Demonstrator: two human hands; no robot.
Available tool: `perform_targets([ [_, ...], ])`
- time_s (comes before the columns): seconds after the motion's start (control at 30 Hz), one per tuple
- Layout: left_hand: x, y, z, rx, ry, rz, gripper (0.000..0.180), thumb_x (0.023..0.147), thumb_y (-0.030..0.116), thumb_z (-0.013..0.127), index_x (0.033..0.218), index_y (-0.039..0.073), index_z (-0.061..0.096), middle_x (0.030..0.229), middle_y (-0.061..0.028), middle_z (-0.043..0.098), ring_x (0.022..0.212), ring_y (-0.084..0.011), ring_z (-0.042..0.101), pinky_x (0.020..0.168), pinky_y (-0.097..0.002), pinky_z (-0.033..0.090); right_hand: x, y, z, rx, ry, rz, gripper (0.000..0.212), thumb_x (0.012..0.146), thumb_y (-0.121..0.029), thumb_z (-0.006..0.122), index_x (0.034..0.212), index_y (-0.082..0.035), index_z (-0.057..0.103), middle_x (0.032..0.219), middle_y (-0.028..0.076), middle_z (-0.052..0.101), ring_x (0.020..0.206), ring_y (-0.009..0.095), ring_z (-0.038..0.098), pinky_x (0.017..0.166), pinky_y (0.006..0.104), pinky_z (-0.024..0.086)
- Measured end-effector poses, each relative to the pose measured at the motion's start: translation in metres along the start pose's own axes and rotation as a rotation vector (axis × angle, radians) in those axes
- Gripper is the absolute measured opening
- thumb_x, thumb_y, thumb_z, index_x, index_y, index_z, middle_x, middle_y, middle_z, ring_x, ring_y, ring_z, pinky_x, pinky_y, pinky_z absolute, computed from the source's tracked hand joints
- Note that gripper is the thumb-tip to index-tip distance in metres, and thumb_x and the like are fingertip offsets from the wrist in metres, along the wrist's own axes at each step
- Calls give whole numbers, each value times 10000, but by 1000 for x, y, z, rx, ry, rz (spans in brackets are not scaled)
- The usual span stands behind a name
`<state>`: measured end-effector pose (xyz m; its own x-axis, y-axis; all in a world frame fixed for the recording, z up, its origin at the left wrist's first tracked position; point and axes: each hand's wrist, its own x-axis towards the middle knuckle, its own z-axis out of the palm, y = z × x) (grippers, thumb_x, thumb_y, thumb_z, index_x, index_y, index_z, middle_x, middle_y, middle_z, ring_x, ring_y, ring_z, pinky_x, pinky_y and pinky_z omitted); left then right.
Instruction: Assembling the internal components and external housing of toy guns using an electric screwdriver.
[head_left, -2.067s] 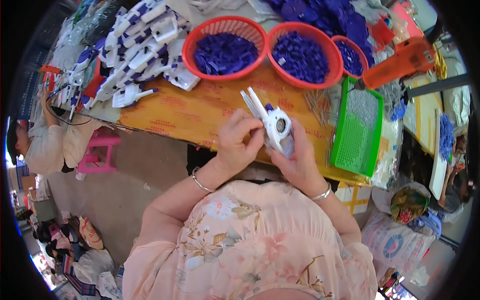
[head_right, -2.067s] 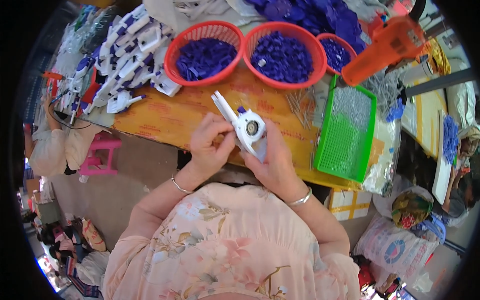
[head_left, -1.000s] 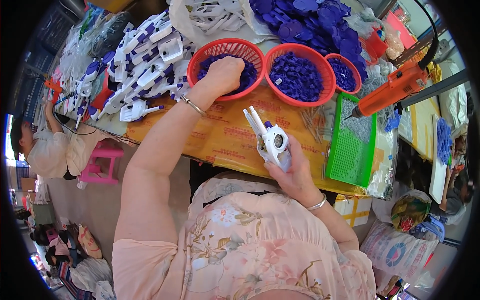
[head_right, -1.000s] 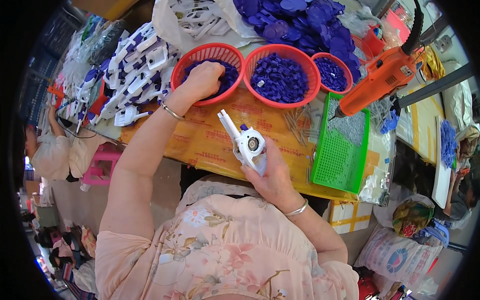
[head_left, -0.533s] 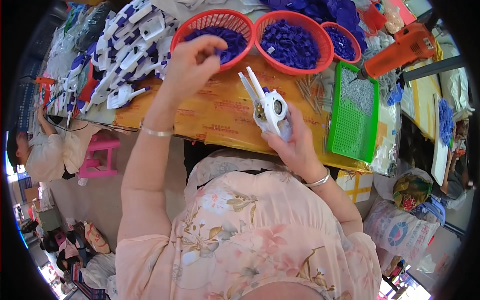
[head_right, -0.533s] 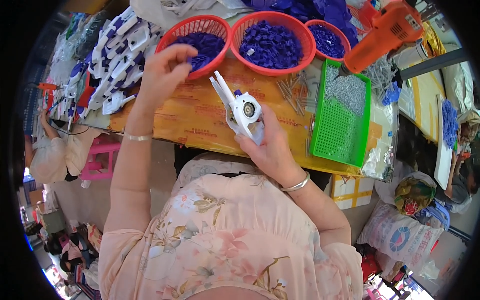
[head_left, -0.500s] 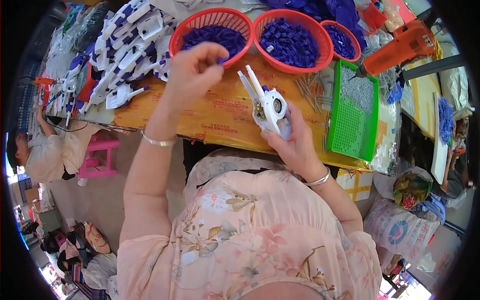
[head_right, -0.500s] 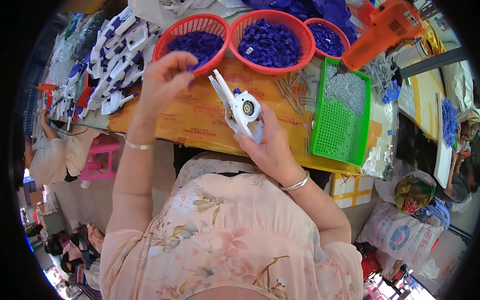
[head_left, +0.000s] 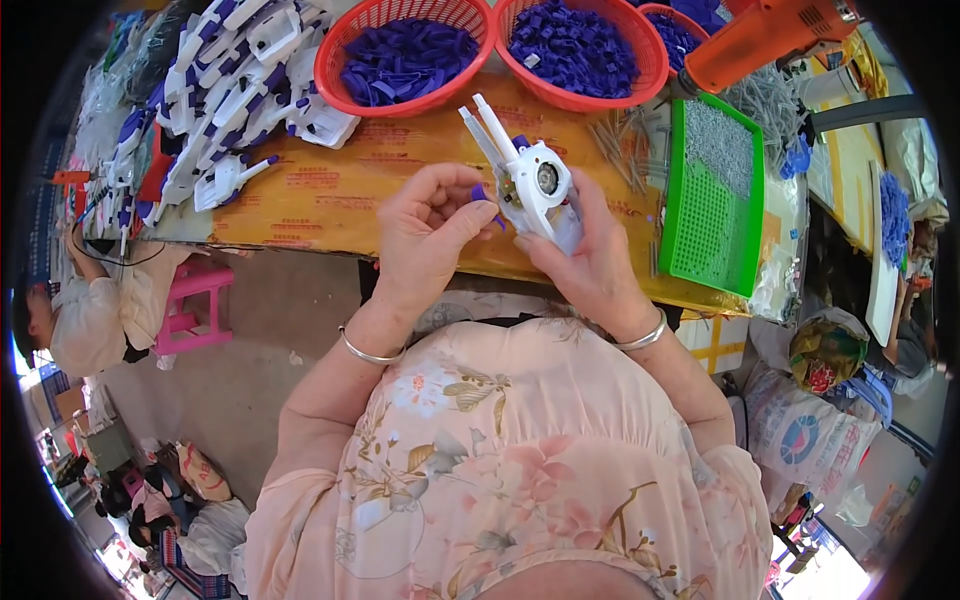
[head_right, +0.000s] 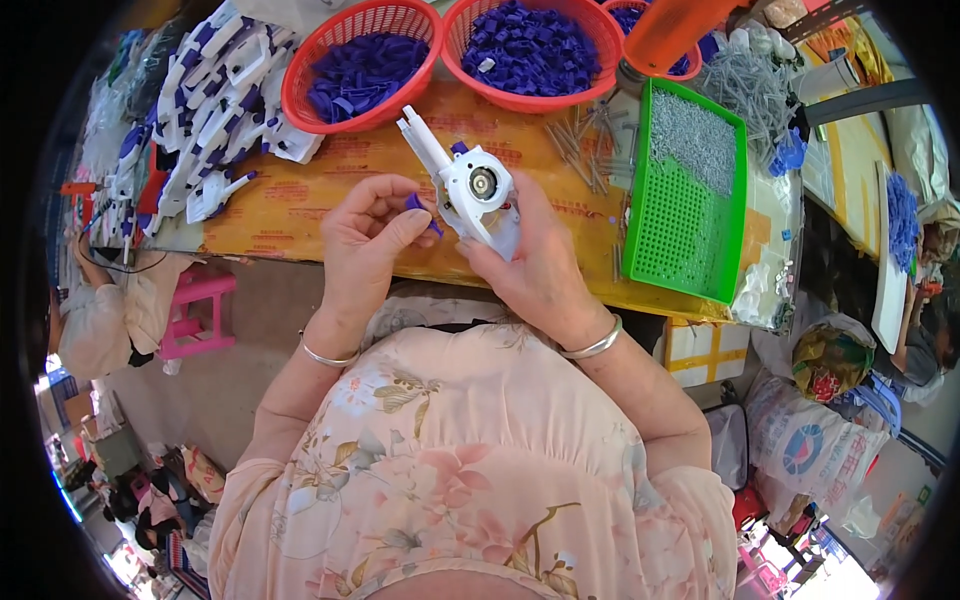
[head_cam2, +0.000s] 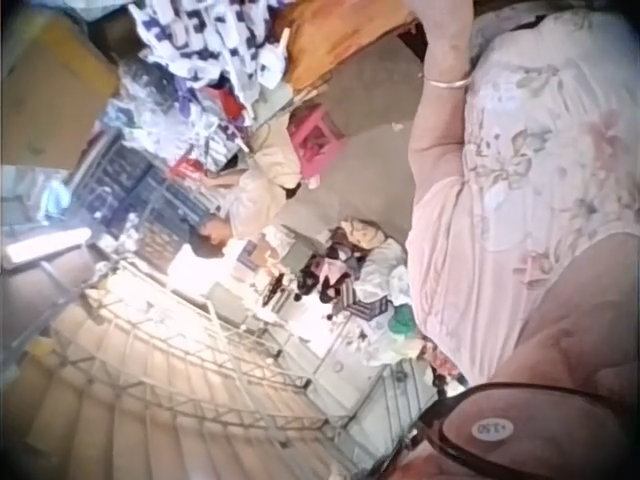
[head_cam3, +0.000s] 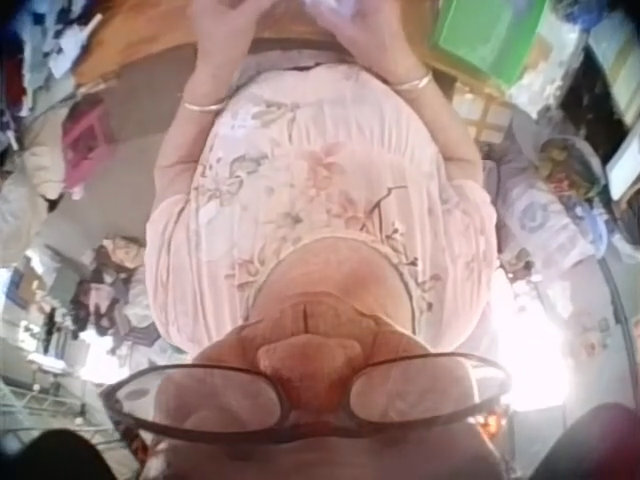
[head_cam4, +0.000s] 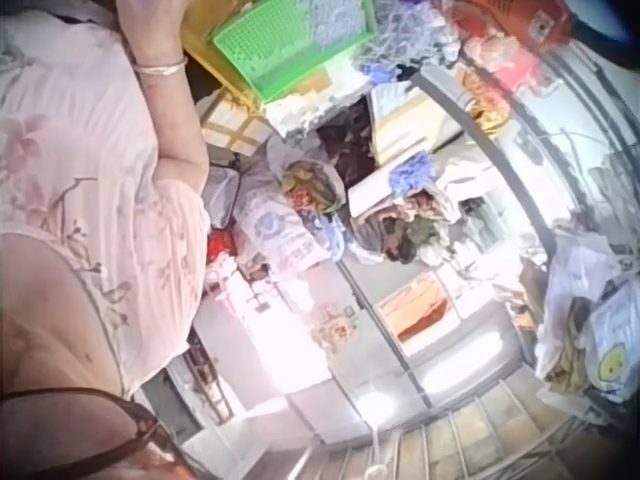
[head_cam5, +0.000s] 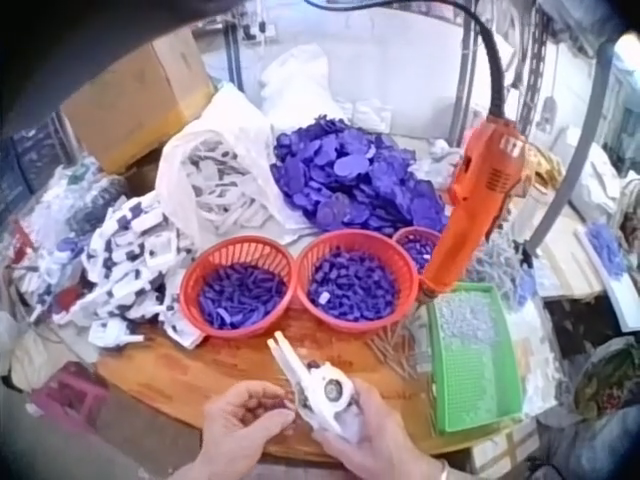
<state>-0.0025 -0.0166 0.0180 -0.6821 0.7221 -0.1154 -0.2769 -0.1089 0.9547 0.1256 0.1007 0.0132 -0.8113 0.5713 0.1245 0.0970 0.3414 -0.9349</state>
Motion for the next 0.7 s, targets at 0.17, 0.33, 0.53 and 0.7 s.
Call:
perform_targets([
  [0.17,-3,-7,2,11,-6,43,142,795,-25,644,929,-28,598,775,-41,622,639,-78,589,591,-204,507,0,1,0,-31,-2,-4,525,710,-82,681,1165,2,433,1016,179,563,949,309,569,809,371,460],
  [0.33,-2,-11,-1,72,-20,23,130,785,-38,649,901,-32,590,735,-39,618,619,-70,579,552,-202,487,0,1,-1,-60,-29,19,550,706,-80,687,1183,-4,425,1039,188,561,973,323,567,824,381,459],
  [0.53,-1,-12,1,90,0,12,129,781,-36,651,887,-23,578,719,-40,615,594,-64,567,511,-199,467,0,3,-2,-102,-42,-13,581,723,-106,696,1222,-17,410,1057,142,578,972,217,574,832,325,450],
  [0.7,1,-17,2,122,-24,36,129,778,-27,655,881,-15,578,692,-29,610,571,-54,552,503,-192,451,0,5,-2,-95,-42,-13,591,719,-107,697,1229,-20,412,1057,143,579,974,216,568,835,323,448],
])
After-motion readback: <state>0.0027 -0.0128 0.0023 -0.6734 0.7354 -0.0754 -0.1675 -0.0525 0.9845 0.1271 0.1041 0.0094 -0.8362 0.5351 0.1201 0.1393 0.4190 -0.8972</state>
